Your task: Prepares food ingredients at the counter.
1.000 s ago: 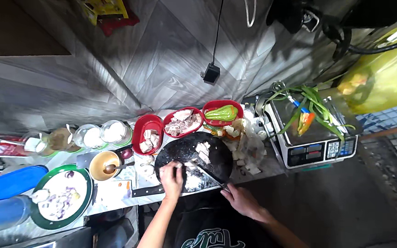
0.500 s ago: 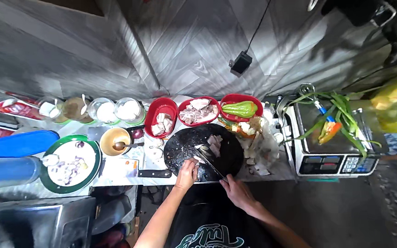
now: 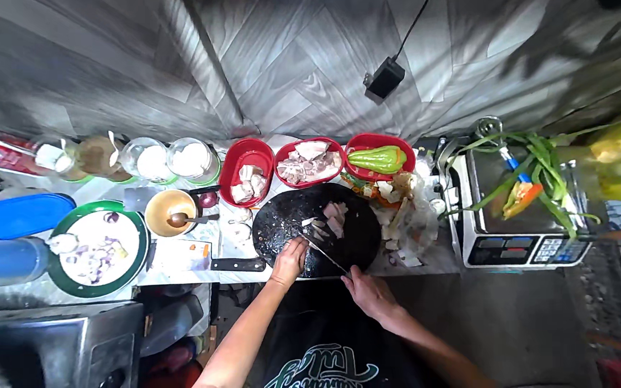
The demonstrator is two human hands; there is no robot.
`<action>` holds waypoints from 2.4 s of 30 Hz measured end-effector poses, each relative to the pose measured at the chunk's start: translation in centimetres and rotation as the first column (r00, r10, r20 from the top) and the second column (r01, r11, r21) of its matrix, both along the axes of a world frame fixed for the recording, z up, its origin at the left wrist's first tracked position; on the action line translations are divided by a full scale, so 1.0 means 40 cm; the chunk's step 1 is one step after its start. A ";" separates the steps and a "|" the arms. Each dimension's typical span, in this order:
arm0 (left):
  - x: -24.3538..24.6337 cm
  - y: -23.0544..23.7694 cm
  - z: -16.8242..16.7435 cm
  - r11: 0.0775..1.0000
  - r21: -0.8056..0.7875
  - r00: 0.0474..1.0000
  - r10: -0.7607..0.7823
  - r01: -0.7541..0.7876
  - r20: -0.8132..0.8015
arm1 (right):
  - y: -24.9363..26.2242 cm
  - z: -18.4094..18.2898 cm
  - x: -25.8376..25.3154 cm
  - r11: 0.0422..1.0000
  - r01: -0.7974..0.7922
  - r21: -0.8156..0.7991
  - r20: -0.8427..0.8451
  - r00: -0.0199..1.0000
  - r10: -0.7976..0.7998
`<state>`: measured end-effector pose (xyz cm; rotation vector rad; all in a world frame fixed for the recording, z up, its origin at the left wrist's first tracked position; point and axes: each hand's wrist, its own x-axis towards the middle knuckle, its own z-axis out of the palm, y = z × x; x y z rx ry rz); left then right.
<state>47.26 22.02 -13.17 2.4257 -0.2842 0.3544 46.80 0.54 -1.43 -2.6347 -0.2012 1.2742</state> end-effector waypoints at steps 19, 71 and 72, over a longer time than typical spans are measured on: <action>0.034 0.026 0.047 0.998 0.005 0.969 -0.065 0.068 -0.240 | -0.047 -0.065 0.018 0.964 0.173 0.203 -0.119 0.981 -0.151; 0.102 -0.080 0.073 0.991 0.038 0.905 0.131 -0.126 -0.405 | -0.035 -0.005 -0.012 0.946 0.319 0.063 0.005 0.947 -0.320; 0.096 -0.085 0.071 0.987 0.011 0.901 0.148 -0.158 -0.407 | -0.029 -0.004 -0.012 0.946 0.319 0.051 0.010 0.947 -0.320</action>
